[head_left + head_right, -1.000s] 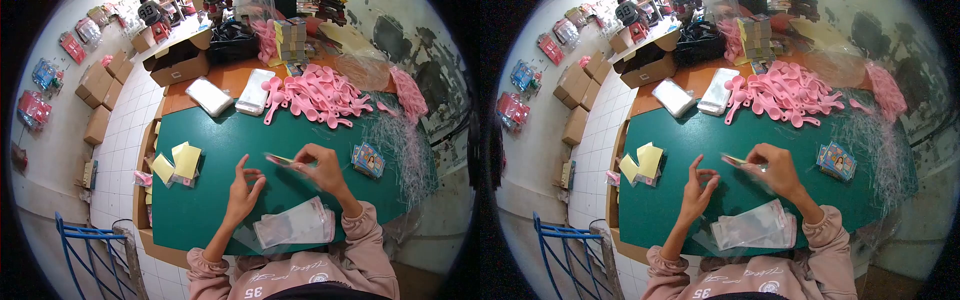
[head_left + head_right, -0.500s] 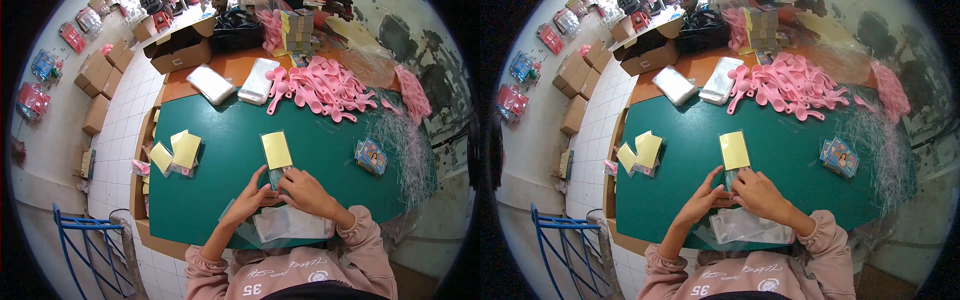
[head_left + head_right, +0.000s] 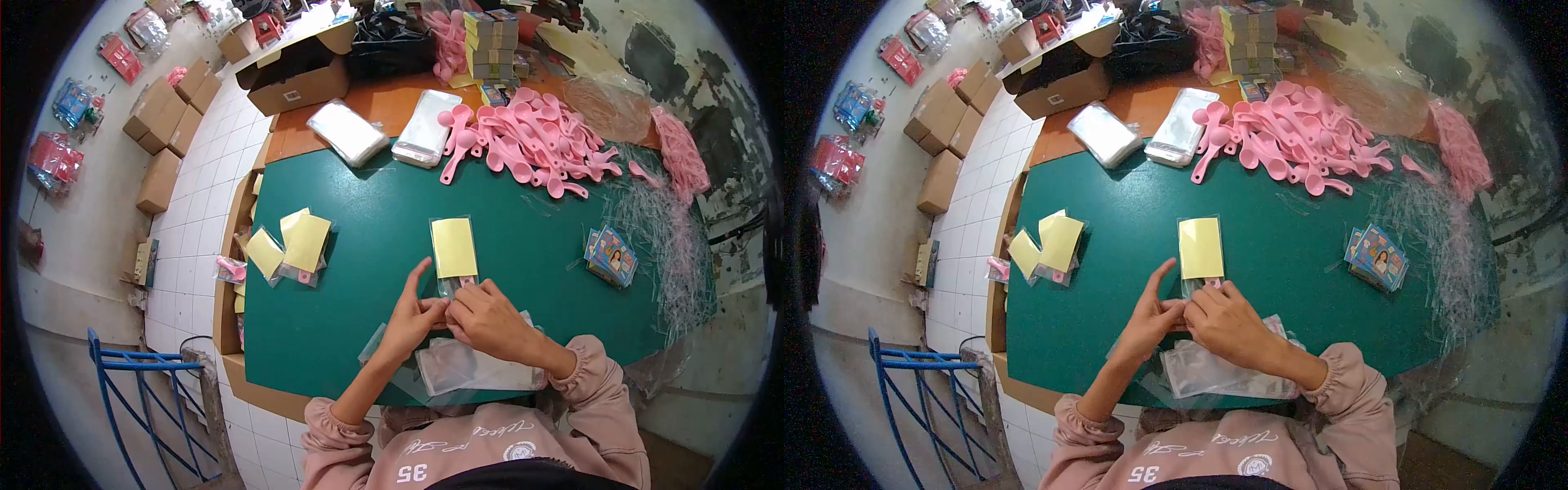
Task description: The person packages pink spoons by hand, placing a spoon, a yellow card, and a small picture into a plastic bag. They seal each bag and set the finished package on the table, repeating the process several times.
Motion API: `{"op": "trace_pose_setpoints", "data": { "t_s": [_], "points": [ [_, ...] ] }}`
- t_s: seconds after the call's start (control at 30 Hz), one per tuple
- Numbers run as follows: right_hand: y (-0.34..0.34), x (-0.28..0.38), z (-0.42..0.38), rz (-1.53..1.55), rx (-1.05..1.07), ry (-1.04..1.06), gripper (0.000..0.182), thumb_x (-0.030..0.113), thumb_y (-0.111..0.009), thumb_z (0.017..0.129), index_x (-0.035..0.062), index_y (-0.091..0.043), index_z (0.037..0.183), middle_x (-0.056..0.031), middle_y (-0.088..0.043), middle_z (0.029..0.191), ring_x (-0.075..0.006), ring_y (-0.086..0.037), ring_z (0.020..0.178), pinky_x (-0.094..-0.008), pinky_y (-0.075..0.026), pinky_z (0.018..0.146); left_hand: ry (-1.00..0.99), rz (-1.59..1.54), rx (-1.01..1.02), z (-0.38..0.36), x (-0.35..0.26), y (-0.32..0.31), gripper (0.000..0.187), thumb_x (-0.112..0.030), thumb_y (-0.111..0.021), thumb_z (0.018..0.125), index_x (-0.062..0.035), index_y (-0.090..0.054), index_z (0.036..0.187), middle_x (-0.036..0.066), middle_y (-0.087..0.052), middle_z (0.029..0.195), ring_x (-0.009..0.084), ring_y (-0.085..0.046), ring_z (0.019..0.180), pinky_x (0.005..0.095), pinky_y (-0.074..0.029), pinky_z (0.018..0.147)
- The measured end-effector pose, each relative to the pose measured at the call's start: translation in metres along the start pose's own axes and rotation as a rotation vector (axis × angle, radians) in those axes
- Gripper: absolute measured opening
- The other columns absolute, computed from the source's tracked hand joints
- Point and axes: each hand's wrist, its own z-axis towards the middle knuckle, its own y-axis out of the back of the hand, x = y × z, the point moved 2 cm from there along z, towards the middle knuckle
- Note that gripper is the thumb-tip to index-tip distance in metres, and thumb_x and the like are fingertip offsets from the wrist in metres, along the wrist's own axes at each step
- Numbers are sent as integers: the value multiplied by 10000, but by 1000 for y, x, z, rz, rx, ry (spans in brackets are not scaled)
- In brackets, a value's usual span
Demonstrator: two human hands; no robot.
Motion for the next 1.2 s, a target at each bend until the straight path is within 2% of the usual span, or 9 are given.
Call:
{"op": "trace_pose_setpoints", "data": {
  "t_s": [0.27,0.43,0.5,0.67,0.7,0.77,0.87,1.1,1.2],
  "points": [
    [34,-32,-6,646,354,128,129,142,-621,754,56,-529,780,-63,-497,749,-200,-519,744,-311,-396,705,-89,74,-84,7,7,2,492,-27,-484,885,-101,-256,1315,121,-622,896,146,-619,807,246,-518,671],
    [117,-140,-12,1070,444,-321,137,120,-639,782,32,-546,832,-35,-526,804,-96,-500,768,-261,-421,673,-17,75,4,7,8,6,272,-71,-441,917,-58,-414,1187,117,-622,962,147,-620,856,240,-501,707],
    [137,-197,-11,830,294,-608,94,119,-587,821,33,-570,857,-51,-539,816,-143,-522,772,-280,-426,704,-37,75,25,7,10,6,216,-82,-431,924,-43,-464,1134,106,-621,969,141,-616,864,235,-493,715],
    [111,-191,-50,-137,-230,-482,272,18,-553,706,9,-541,977,-180,-541,1058,-295,-523,979,-401,-401,862,-57,90,48,6,9,4,195,-88,-433,926,-20,-525,1084,68,-615,995,111,-582,938,214,-476,725],
    [98,-151,-22,-161,-7,-420,386,46,-610,688,28,-494,1055,-188,-493,1087,-356,-475,1012,-405,-374,899,-54,85,44,5,9,3,195,-88,-433,926,-20,-525,1084,68,-615,995,111,-582,938,214,-476,725],
    [61,-81,0,153,197,-258,590,96,-727,584,82,-453,1106,-151,-471,992,-347,-495,938,-400,-399,860,-44,72,78,7,6,0,204,-99,-441,924,-22,-531,1090,67,-611,997,107,-576,941,225,-487,731],
    [21,-50,-2,248,281,-252,443,83,-708,619,79,-514,1016,-131,-484,916,-305,-520,907,-379,-434,777,-31,-9,108,4,5,-4,199,-107,-453,919,-20,-539,1077,70,-603,1011,120,-584,935,245,-505,729],
    [10,-66,-9,533,-27,-262,166,15,-619,751,33,-565,907,-111,-474,882,-247,-532,789,-326,-463,668,-16,-131,-18,0,-13,3,248,-78,-485,896,-17,-450,1134,94,-591,940,173,-635,826,263,-537,669],
    [15,-66,-8,607,-29,-255,157,27,-644,748,29,-566,884,-101,-464,932,-222,-518,792,-304,-455,686,-288,458,-67,7,-8,-6,251,23,-516,849,7,-443,1088,105,-581,953,177,-635,810,257,-544,678]
  ]
}}
